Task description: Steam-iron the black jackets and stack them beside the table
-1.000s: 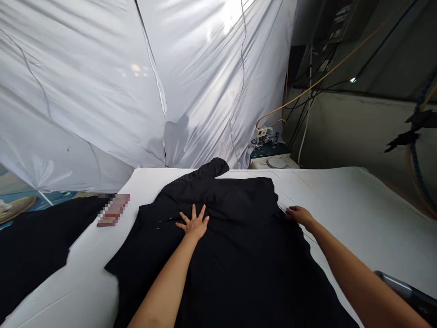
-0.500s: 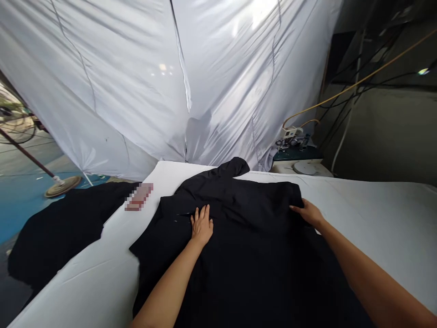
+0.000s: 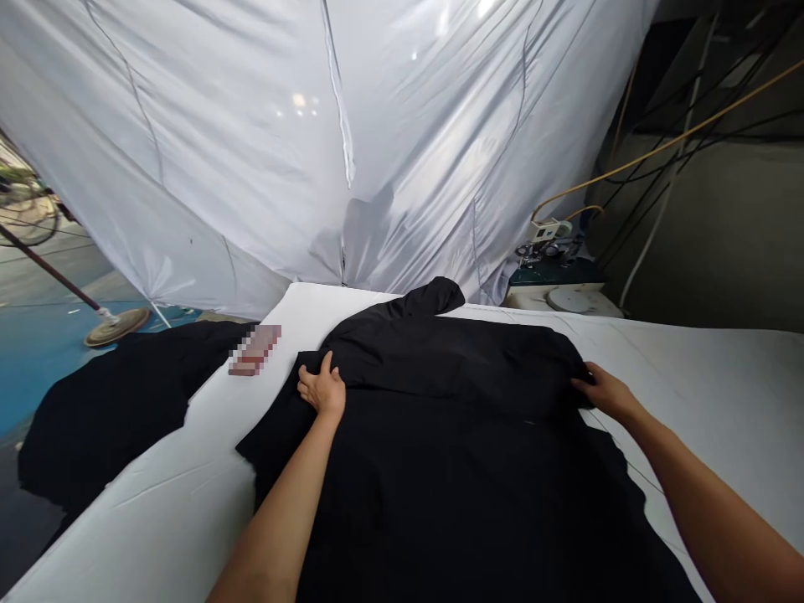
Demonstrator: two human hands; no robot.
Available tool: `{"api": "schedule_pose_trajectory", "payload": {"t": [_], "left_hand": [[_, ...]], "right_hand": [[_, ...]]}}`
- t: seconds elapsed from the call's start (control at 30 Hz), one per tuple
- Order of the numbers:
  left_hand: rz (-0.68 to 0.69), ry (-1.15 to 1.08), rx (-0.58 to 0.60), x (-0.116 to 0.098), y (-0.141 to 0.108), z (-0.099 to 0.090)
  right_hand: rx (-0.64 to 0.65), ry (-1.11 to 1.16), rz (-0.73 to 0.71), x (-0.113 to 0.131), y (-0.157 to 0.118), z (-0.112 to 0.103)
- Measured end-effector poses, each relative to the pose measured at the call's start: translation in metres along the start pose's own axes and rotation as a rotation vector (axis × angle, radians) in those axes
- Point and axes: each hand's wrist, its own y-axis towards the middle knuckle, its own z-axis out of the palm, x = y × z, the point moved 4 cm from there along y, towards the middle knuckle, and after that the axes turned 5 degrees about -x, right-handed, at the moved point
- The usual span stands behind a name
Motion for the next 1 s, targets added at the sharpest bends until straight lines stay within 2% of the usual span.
{"api": "schedule_pose_trajectory", "payload": {"t": [0.07,0.13,0.2,0.27,0.33,0.4,0.47,0.53,0.63,0.67,0.73,0.83,0.87,0.93,1.0], "left_hand": [[0.047,-0.037,0.071,0.001,0.008,0.003],[0.117,-0.051,0.094,0.0,0.01,0.004],[0.135,-0.017,0.061,0.003,0.009,0.003],[0.087,0.025,0.017,0.012,0.008,0.001],[-0.024,0.027,0.022,0.023,0.008,0.001],[-0.141,-0.011,0.077,0.032,0.01,0.001],[-0.165,-0.052,0.11,0.033,0.014,0.0],[-0.05,-0.104,0.114,0.028,0.021,-0.004],[0.192,-0.181,0.099,0.024,0.036,-0.013],[0.225,-0.177,0.089,0.027,0.042,-0.015],[0.208,-0.107,0.099,0.039,0.053,-0.018],[0.165,0.051,0.255,0.052,0.057,-0.016],[0.155,0.113,0.26,0.051,0.053,-0.019],[0.196,0.223,0.149,0.039,0.036,-0.028],[0.388,0.256,0.051,0.017,0.007,-0.035]], "right_hand": [[-0.046,-0.098,0.019,0.009,-0.002,-0.009],[-0.104,-0.165,0.075,0.019,-0.005,-0.017],[-0.134,-0.234,0.148,0.026,-0.011,-0.019],[-0.198,-0.334,0.188,0.03,-0.023,-0.016],[-0.222,-0.44,0.086,0.036,-0.041,-0.005],[-0.099,-0.513,-0.115,0.043,-0.063,0.019],[0.016,-0.555,-0.28,0.047,-0.086,0.044],[-0.024,-0.593,-0.345,0.051,-0.102,0.06],[-0.209,-0.641,-0.401,0.059,-0.11,0.07],[-0.26,-0.648,-0.421,0.061,-0.109,0.07],[-0.324,-0.663,-0.459,0.066,-0.102,0.069],[-0.282,-0.689,-0.506,0.075,-0.091,0.064],[-0.236,-0.694,-0.514,0.078,-0.088,0.062],[-0.156,-0.696,-0.518,0.085,-0.086,0.055],[-0.135,-0.695,-0.525,0.092,-0.09,0.045]]}}
